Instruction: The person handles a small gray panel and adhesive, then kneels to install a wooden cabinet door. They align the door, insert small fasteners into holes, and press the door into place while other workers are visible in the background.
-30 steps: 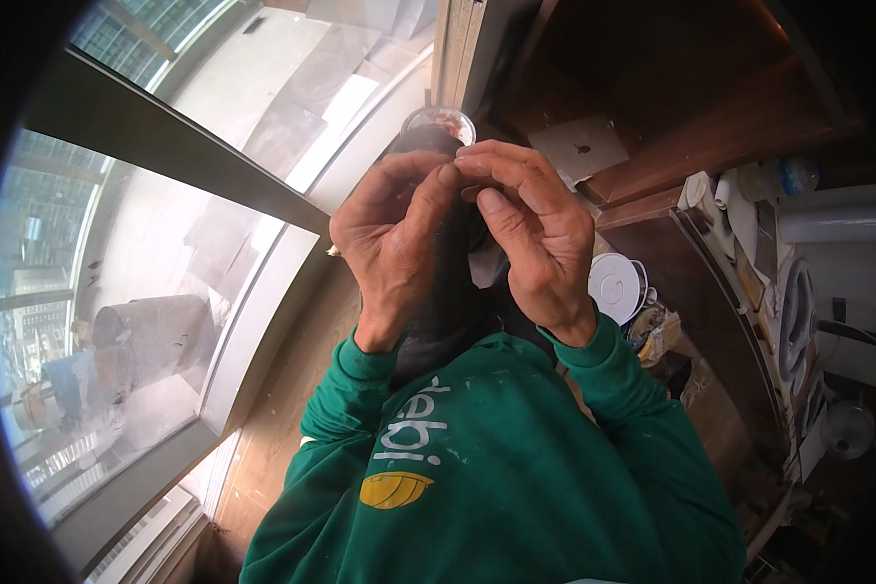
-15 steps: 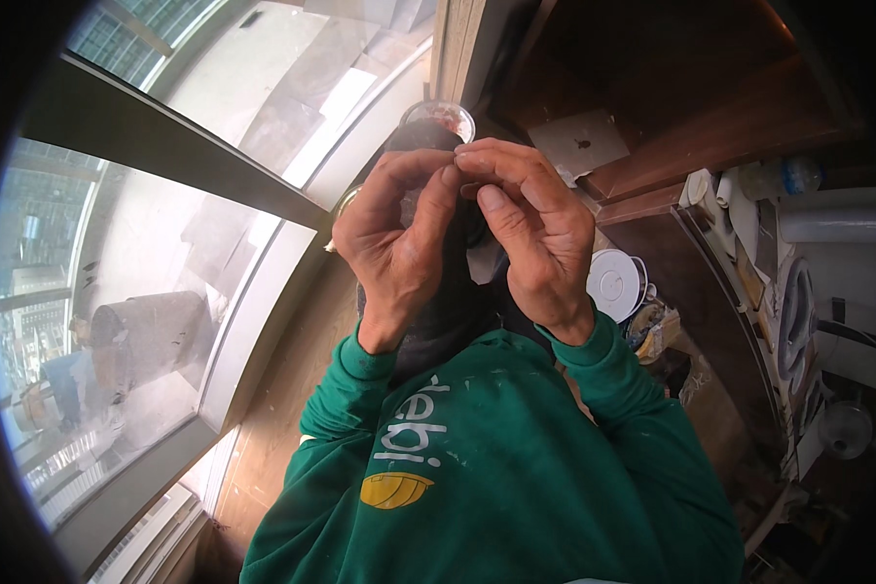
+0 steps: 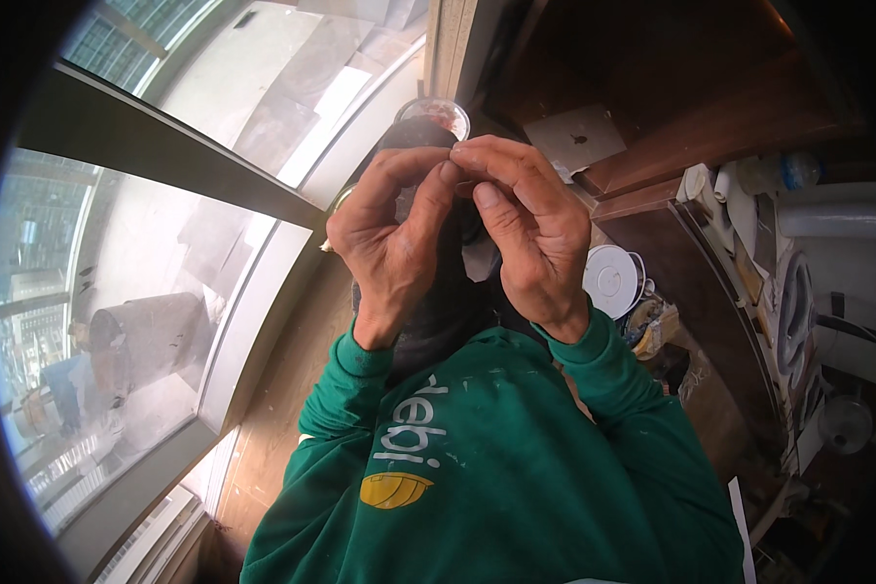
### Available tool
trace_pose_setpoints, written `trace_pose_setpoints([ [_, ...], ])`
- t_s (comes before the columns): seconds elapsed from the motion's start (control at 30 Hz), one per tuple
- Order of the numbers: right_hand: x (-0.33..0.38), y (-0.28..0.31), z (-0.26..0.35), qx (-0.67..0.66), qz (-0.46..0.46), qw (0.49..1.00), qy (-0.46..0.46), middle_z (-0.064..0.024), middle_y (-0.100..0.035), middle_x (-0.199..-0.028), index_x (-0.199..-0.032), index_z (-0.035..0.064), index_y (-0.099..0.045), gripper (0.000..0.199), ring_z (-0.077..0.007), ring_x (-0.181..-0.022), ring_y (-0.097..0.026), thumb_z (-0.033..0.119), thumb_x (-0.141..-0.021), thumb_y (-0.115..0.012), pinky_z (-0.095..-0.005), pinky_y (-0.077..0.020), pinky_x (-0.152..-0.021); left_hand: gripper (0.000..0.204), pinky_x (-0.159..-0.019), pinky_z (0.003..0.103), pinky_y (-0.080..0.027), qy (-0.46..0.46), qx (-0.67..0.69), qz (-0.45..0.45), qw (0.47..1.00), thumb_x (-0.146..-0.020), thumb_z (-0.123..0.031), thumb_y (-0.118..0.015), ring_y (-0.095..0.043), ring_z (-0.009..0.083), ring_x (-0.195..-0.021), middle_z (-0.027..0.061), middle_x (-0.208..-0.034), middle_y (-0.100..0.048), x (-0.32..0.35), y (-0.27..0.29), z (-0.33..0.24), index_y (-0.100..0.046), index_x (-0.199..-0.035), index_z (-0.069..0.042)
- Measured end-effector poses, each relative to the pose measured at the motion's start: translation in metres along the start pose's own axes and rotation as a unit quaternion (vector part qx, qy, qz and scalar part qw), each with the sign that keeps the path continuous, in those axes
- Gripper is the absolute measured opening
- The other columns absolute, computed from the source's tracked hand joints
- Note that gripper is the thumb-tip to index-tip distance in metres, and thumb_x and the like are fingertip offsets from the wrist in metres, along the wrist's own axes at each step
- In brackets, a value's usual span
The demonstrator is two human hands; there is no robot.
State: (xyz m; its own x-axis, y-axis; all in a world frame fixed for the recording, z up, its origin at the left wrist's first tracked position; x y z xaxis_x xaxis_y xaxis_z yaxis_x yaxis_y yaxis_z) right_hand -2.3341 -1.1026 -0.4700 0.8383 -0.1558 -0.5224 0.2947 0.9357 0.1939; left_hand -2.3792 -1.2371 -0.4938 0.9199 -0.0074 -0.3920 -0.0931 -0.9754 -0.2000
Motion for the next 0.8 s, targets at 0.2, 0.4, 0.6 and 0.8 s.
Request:
trace_pose_setpoints([
  [0.2, 0.000, 0.002, -0.002, -0.001, 0.003, 1.000, -0.003, -0.0150, -0.065, -0.106, -0.107, 0.0001, -0.066, 0.020, -0.0276, -0.099, -0.064, 0.000, -0.091, -0.053, -0.0341, -0.0511, -0.085, 0.008, -0.071, 0.023, -0.050, -0.008, -0.008, 0.025, 1.000, -0.084, 0.001, -0.069, -0.065, 0.0117, -0.077, 0.0068, -0.085, -0.068, -0.001, -0.001, 0.000, -0.069, -0.091, 0.003],
  [0.4, 0.000, 0.001, -0.001, -0.005, 0.002, 1.000, -0.006, -0.0151, -0.064, -0.106, -0.107, 0.0002, -0.066, 0.021, -0.0276, -0.098, -0.064, -0.001, -0.090, -0.053, -0.0340, -0.0513, -0.085, 0.008, -0.070, 0.022, -0.049, -0.023, -0.010, 0.031, 0.999, -0.083, 0.002, -0.069, -0.063, 0.0108, -0.076, 0.0062, -0.083, -0.067, -0.001, -0.001, 0.001, -0.069, -0.090, 0.003],
  [0.6, 0.002, 0.002, 0.000, 0.005, -0.003, 1.000, 0.005, -0.0154, -0.064, -0.107, -0.107, -0.0003, -0.065, 0.022, -0.0267, -0.098, -0.064, -0.001, -0.090, -0.053, -0.0335, -0.0517, -0.084, 0.007, -0.069, 0.021, -0.048, 0.010, -0.017, 0.016, 1.000, -0.082, 0.002, -0.067, -0.061, 0.0089, -0.075, 0.0048, -0.082, -0.067, 0.001, -0.001, 0.003, -0.068, -0.089, 0.002],
  [0.8, 0.003, 0.002, -0.007, -0.013, -0.012, 1.000, -0.011, -0.0153, -0.064, -0.106, -0.107, -0.0014, -0.065, 0.022, -0.0256, -0.095, -0.065, -0.002, -0.089, -0.053, -0.0331, -0.0525, -0.082, 0.006, -0.069, 0.021, -0.048, 0.067, 0.038, 0.000, 0.997, -0.084, 0.001, -0.065, -0.061, 0.0084, -0.076, 0.0041, -0.083, -0.068, 0.003, -0.002, 0.013, -0.066, -0.089, 0.004],
])
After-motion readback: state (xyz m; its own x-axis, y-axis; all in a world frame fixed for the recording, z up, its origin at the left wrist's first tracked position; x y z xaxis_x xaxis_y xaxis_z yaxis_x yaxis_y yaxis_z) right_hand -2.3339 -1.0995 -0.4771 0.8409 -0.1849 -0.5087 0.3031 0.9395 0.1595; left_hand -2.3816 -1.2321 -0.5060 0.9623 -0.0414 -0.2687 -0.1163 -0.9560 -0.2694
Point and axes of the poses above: each hand's wrist, its own x-axis away from the middle knuckle, its own y-axis out of the back of the hand, z = x × y, the point moved 7 cm from there along -x, towards the middle knuckle
